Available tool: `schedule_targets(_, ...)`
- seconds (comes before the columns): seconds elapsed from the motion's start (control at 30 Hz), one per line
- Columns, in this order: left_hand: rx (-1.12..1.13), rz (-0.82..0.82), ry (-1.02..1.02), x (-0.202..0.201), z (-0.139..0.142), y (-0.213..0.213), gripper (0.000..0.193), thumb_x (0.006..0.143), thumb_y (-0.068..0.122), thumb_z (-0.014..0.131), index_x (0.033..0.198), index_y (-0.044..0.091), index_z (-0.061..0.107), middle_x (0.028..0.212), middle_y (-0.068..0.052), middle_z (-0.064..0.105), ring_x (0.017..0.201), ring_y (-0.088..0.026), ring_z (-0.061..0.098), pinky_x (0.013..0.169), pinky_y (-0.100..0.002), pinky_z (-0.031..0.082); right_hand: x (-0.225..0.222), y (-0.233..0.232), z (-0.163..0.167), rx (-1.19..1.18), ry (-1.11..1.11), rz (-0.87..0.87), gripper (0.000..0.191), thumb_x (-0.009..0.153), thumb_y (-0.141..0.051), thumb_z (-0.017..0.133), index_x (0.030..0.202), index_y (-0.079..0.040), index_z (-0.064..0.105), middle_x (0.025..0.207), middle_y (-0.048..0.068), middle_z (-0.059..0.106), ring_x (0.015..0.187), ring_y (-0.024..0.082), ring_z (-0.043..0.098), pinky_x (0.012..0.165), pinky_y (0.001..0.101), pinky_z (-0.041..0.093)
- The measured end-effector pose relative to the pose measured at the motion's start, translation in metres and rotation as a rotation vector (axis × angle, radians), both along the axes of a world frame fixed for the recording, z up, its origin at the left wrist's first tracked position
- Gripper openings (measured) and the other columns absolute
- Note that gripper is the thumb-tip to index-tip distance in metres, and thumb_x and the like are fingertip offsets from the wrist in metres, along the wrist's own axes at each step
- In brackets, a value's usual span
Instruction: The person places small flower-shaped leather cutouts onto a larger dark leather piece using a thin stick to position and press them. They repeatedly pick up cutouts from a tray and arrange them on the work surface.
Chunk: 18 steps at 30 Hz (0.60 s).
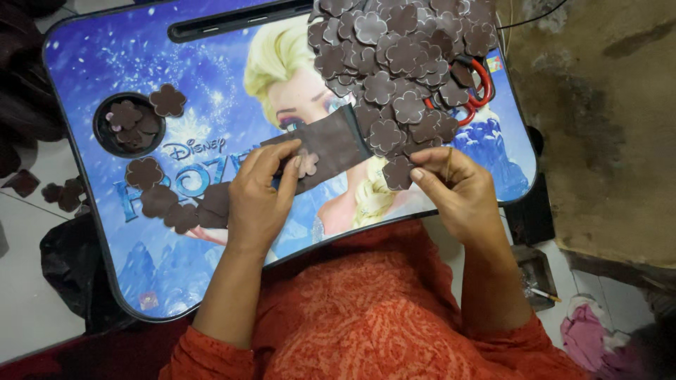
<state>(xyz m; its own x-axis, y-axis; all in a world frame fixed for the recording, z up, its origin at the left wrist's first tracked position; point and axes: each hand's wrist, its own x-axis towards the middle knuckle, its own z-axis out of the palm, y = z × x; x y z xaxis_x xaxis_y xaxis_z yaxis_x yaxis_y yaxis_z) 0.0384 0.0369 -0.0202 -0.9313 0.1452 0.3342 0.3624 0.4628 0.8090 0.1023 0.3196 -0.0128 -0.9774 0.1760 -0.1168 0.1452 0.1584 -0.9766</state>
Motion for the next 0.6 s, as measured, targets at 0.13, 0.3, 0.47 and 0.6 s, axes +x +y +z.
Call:
schedule_targets(0.13, -0.012, 0.017, -0.041, 0.000, -0.002, 0.012, 0.023, 0.097, 0.005, 0.070, 0.120, 0.006, 0.072, 0.107, -0.011, 0.072, 0.095, -0.024, 0.072, 0.085, -0.035, 0.057, 0.002, 0.019, -0.004, 0.011, -0.012, 0.027, 0.020, 0.097, 0.001, 0.067, 0.117, 0.000, 0.068, 0.101, 0.002, 0.074, 0.090, 0.006, 0.067, 0.080, 0.0217, 0.053)
schedule_targets(0.3, -0.135, 0.020, 0.053, -0.003, -0.002, 0.039, 0.020, 0.098, 0.006, 0.072, 0.118, 0.005, 0.072, 0.109, -0.012, 0.072, 0.101, -0.028, 0.071, 0.088, -0.037, 0.056, 0.002, 0.055, -0.009, 0.039, -0.086, 0.021, 0.023, 0.096, -0.001, 0.068, 0.119, 0.000, 0.069, 0.100, 0.001, 0.073, 0.089, 0.005, 0.064, 0.077, 0.0218, 0.051)
schedule_targets(0.47, -0.158, 0.058, 0.015, -0.004, -0.005, 0.066, 0.022, 0.095, 0.007, 0.074, 0.117, 0.006, 0.074, 0.107, -0.012, 0.073, 0.096, -0.027, 0.071, 0.085, -0.036, 0.056, 0.002, 0.091, -0.014, 0.027, -0.094, 0.004, 0.022, 0.096, -0.002, 0.067, 0.118, 0.000, 0.069, 0.099, -0.001, 0.073, 0.088, 0.004, 0.064, 0.076, 0.0209, 0.050)
schedule_targets(0.6, -0.151, 0.088, -0.031, -0.011, -0.007, 0.071, 0.024, 0.094, 0.009, 0.075, 0.117, 0.006, 0.074, 0.106, -0.011, 0.073, 0.094, -0.024, 0.072, 0.085, -0.034, 0.057, -0.009, 0.106, -0.016, 0.006, -0.092, 0.012, 0.023, 0.096, -0.002, 0.066, 0.119, 0.001, 0.068, 0.096, -0.001, 0.073, 0.085, 0.002, 0.064, 0.074, 0.0202, 0.049)
